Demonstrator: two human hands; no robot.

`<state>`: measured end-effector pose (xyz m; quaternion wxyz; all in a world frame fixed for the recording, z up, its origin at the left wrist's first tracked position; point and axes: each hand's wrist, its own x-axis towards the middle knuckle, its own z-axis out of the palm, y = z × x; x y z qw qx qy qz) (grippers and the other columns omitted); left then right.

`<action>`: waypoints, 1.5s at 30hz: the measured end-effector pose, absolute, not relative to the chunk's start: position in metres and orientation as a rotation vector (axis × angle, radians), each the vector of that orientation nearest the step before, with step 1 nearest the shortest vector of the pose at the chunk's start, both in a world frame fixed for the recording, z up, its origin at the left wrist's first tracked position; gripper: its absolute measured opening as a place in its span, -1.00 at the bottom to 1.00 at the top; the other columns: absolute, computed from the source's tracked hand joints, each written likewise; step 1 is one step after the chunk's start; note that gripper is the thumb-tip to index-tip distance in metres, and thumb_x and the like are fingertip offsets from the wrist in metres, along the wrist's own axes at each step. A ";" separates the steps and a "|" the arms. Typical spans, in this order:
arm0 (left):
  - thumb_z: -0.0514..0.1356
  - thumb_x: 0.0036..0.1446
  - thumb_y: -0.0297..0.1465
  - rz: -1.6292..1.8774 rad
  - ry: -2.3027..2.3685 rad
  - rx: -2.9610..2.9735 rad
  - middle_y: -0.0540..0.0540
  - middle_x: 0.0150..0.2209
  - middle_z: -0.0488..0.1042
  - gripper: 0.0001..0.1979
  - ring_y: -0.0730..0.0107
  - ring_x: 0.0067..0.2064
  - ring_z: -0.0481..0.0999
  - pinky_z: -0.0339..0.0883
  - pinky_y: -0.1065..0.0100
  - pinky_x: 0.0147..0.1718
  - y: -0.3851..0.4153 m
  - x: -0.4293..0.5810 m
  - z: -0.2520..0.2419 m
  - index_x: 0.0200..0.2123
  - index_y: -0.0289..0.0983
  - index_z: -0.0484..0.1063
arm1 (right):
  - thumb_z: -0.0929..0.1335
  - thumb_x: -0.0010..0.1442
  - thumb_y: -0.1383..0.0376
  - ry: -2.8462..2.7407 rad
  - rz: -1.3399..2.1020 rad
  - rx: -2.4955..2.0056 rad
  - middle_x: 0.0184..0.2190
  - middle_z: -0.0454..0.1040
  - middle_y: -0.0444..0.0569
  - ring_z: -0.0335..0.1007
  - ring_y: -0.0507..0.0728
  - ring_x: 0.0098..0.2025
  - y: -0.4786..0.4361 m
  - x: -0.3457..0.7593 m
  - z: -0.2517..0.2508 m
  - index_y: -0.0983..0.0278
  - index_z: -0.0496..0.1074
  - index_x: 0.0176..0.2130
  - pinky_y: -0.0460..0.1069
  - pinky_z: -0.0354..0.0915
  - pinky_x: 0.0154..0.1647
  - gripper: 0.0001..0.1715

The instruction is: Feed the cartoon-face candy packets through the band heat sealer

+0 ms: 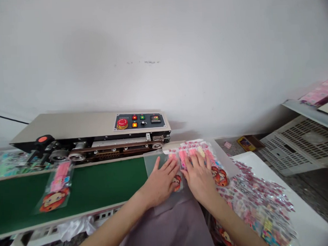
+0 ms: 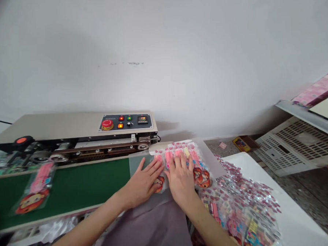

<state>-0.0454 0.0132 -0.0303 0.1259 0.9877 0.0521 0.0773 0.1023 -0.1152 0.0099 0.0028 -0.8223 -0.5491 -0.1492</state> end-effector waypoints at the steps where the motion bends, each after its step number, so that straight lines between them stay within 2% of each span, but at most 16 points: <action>1: -0.11 0.45 -0.17 0.216 0.099 2.867 -0.15 0.47 -0.03 -0.40 0.19 0.50 -0.16 -0.32 -0.22 0.40 0.016 -0.046 -0.029 0.46 -0.21 -0.12 | 0.33 0.35 0.24 -1.721 -0.448 -2.582 0.13 0.47 0.24 0.19 0.46 0.30 -0.114 0.101 0.011 0.36 0.43 0.18 0.40 -0.03 0.35 -0.53; 6: -0.14 0.46 -0.14 0.259 0.142 2.874 -0.17 0.47 -0.06 -0.40 0.15 0.49 -0.13 -0.38 -0.25 0.39 0.026 -0.048 -0.029 0.44 -0.24 -0.05 | 0.35 0.34 0.25 -1.722 -0.434 -2.582 0.13 0.47 0.23 0.19 0.44 0.29 -0.113 0.102 0.012 0.33 0.43 0.17 0.40 -0.04 0.35 -0.55; 15: -0.17 0.46 -0.15 0.296 0.281 2.923 -0.18 0.47 -0.04 -0.40 0.14 0.50 -0.16 -0.33 -0.22 0.40 0.022 -0.054 -0.033 0.45 -0.26 -0.05 | 0.30 0.36 0.24 -1.743 -0.451 -2.514 0.21 0.41 0.24 0.11 0.43 0.34 -0.109 0.096 0.000 0.34 0.37 0.22 0.41 -0.07 0.34 -0.51; 21: -0.15 0.46 -0.20 0.256 0.361 2.952 -0.19 0.46 0.00 -0.44 0.12 0.49 -0.09 -0.34 -0.22 0.39 0.028 -0.062 -0.027 0.42 -0.28 0.06 | 0.34 0.35 0.19 -1.727 -0.419 -2.512 0.12 0.47 0.25 0.18 0.44 0.27 -0.106 0.084 0.001 0.38 0.40 0.18 0.38 -0.05 0.33 -0.51; 24: -0.17 0.47 -0.21 0.232 0.439 2.974 -0.22 0.45 0.02 -0.44 0.11 0.48 -0.06 -0.30 -0.24 0.38 0.038 -0.077 -0.026 0.41 -0.32 0.09 | 0.32 0.36 0.17 -1.757 -0.389 -2.512 0.07 0.49 0.22 0.22 0.42 0.21 -0.099 0.086 0.009 0.34 0.46 0.11 0.35 -0.03 0.31 -0.58; 28: -0.13 0.44 -0.29 0.303 0.633 2.999 -0.28 0.42 0.10 -0.49 0.01 0.46 0.02 -0.26 -0.32 0.36 0.045 -0.100 -0.020 0.34 -0.31 0.23 | 0.21 0.41 0.30 -1.755 -0.246 -2.567 -0.01 0.49 0.18 0.29 0.33 0.05 -0.077 0.106 0.025 0.30 0.50 0.04 0.25 0.11 0.15 -0.64; 32: -0.04 0.41 -0.35 0.371 0.671 2.904 -0.28 0.38 0.22 -0.54 0.00 0.41 0.16 -0.14 -0.26 0.37 0.034 -0.099 -0.007 0.29 -0.32 0.30 | 0.22 0.35 0.41 -1.640 -0.139 -2.640 -0.07 0.47 0.25 0.24 0.35 0.04 -0.043 0.124 0.028 0.37 0.54 -0.10 0.20 0.13 0.03 -0.67; 36: 0.03 0.37 -0.38 0.393 0.555 2.648 -0.24 0.34 0.30 -0.58 0.06 0.37 0.25 0.09 -0.13 0.34 0.019 -0.079 -0.002 0.24 -0.29 0.36 | 0.24 0.24 0.52 -1.565 -0.070 -2.612 -0.09 0.47 0.27 0.25 0.35 0.03 -0.023 0.130 0.021 0.38 0.55 -0.22 0.19 0.14 -0.01 -0.71; 38: 0.06 0.34 -0.39 0.451 0.560 2.436 -0.23 0.32 0.34 -0.58 0.10 0.34 0.30 0.18 -0.03 0.31 0.017 -0.067 -0.003 0.23 -0.27 0.38 | 0.24 0.21 0.54 -1.536 -0.009 -2.562 -0.12 0.48 0.22 0.27 0.32 0.01 -0.023 0.132 0.022 0.35 0.53 -0.28 0.17 0.16 -0.02 -0.71; 42: 0.16 0.26 -0.35 0.636 0.706 1.839 -0.24 0.26 0.41 -0.53 0.12 0.26 0.40 0.32 0.08 0.21 0.021 -0.042 -0.004 0.23 -0.24 0.36 | 0.26 0.24 0.47 -1.521 0.125 -2.383 -0.20 0.51 0.03 0.35 0.18 -0.07 -0.037 0.136 0.038 0.27 0.44 -0.33 0.06 0.22 -0.02 -0.80; 44: 0.24 0.19 -0.28 0.693 0.719 1.534 -0.23 0.14 0.51 -0.53 0.14 0.13 0.51 0.41 0.17 0.07 0.023 -0.030 0.000 0.16 -0.25 0.43 | 0.26 0.25 0.42 -1.524 0.211 -2.227 -0.21 0.51 -0.06 0.38 0.11 -0.09 -0.046 0.136 0.047 0.23 0.39 -0.34 -0.01 0.25 -0.04 -0.84; 45: 0.27 0.16 -0.24 0.703 0.693 1.421 -0.21 0.02 0.58 -0.58 0.18 0.02 0.56 0.44 0.23 -0.03 0.024 -0.025 0.002 0.06 -0.26 0.49 | 0.26 0.25 0.39 -1.499 0.268 -2.121 -0.21 0.51 -0.09 0.39 0.10 -0.11 -0.051 0.135 0.051 0.22 0.37 -0.34 -0.02 0.26 -0.06 -0.86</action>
